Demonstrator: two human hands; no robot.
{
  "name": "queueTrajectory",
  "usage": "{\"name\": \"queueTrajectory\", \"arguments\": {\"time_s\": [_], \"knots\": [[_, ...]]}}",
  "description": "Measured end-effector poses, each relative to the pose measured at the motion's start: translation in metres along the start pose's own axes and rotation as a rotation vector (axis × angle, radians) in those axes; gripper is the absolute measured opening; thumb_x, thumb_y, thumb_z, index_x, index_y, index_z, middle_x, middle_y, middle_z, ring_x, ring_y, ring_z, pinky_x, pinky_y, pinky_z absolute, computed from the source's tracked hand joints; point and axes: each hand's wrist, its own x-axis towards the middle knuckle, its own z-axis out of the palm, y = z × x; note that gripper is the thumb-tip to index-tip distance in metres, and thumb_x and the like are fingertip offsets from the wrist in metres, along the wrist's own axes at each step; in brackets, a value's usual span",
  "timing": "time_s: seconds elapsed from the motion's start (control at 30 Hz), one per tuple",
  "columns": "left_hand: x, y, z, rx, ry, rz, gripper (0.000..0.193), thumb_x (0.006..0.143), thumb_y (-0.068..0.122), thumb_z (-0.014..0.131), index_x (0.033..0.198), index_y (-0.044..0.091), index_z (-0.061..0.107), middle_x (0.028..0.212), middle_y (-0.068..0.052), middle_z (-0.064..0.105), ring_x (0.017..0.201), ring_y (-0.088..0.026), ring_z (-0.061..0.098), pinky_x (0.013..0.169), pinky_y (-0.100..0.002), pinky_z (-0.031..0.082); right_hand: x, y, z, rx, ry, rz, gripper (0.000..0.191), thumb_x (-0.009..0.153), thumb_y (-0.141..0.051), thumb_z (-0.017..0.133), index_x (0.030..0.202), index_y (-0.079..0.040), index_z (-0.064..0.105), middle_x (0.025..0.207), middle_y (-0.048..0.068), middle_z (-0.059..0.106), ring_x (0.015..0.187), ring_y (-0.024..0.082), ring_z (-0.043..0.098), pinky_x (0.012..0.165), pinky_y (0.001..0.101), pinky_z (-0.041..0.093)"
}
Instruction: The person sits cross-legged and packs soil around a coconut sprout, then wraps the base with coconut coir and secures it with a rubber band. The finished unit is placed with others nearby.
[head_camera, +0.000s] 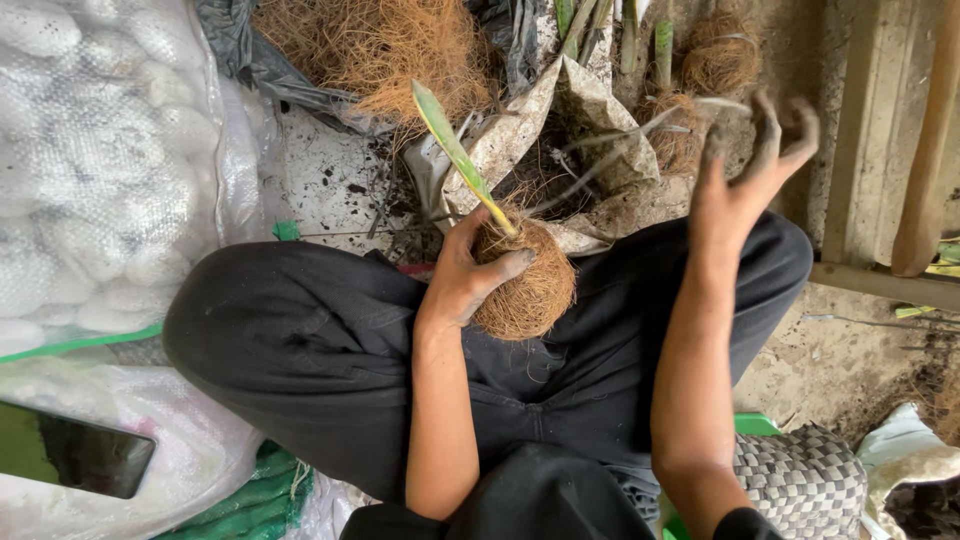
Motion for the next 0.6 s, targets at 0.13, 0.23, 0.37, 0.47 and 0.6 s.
{"name": "queueTrajectory", "arguments": {"time_s": [0.13, 0.23, 0.37, 0.47, 0.6], "knots": [[0.000, 0.003, 0.001, 0.086, -0.052, 0.060, 0.067, 0.075, 0.025, 0.087, 0.128, -0.008, 0.063, 0.130, -0.013, 0.063, 0.131, -0.024, 0.053, 0.121, -0.041, 0.031, -0.019, -0.051, 0.007, 0.194, -0.056, -0.159, 0.048, 0.102, -0.036, 0.056, 0.143, -0.012, 0.062, 0.172, 0.007, 0.004, 0.159, 0.034, 0.014, 0.128, 0.0498, 0.026], [-0.001, 0.008, 0.003, 0.096, -0.060, 0.033, 0.062, 0.075, 0.024, 0.087, 0.124, -0.007, 0.064, 0.120, -0.012, 0.064, 0.120, -0.022, 0.056, 0.114, -0.039, 0.039, -0.025, -0.090, 0.004, 0.300, -0.312, -0.354, 0.058, 0.100, -0.042, 0.058, 0.145, -0.007, 0.064, 0.176, 0.010, 0.004, 0.161, 0.033, 0.005, 0.135, 0.0531, 0.008], [-0.003, 0.015, 0.004, -0.145, -0.046, -0.013, 0.063, 0.073, 0.024, 0.088, 0.122, -0.004, 0.062, 0.114, -0.009, 0.065, 0.109, -0.018, 0.060, 0.100, -0.034, 0.051, -0.026, -0.119, 0.005, 0.471, -0.576, -0.125, 0.048, 0.103, -0.032, 0.051, 0.141, -0.007, 0.064, 0.165, 0.017, 0.025, 0.154, 0.036, 0.029, 0.130, 0.0510, 0.027], [-0.002, 0.017, 0.004, -0.144, -0.065, -0.017, 0.057, 0.078, 0.023, 0.087, 0.122, -0.008, 0.065, 0.107, -0.011, 0.067, 0.099, -0.019, 0.065, 0.091, -0.032, 0.057, -0.019, -0.117, 0.008, 0.370, -0.526, 0.137, 0.038, 0.106, -0.022, 0.057, 0.140, -0.005, 0.060, 0.145, 0.017, 0.049, 0.127, 0.028, 0.054, 0.113, 0.0408, 0.048], [0.002, 0.012, 0.003, -0.223, 0.006, -0.092, 0.068, 0.071, 0.022, 0.088, 0.126, -0.005, 0.060, 0.103, -0.013, 0.071, 0.092, -0.020, 0.071, 0.085, -0.032, 0.062, -0.002, -0.097, -0.006, 0.536, -0.939, 0.105, 0.046, 0.087, -0.007, 0.065, 0.132, -0.004, 0.061, 0.132, 0.015, 0.063, 0.115, 0.023, 0.062, 0.102, 0.0352, 0.052]]}}
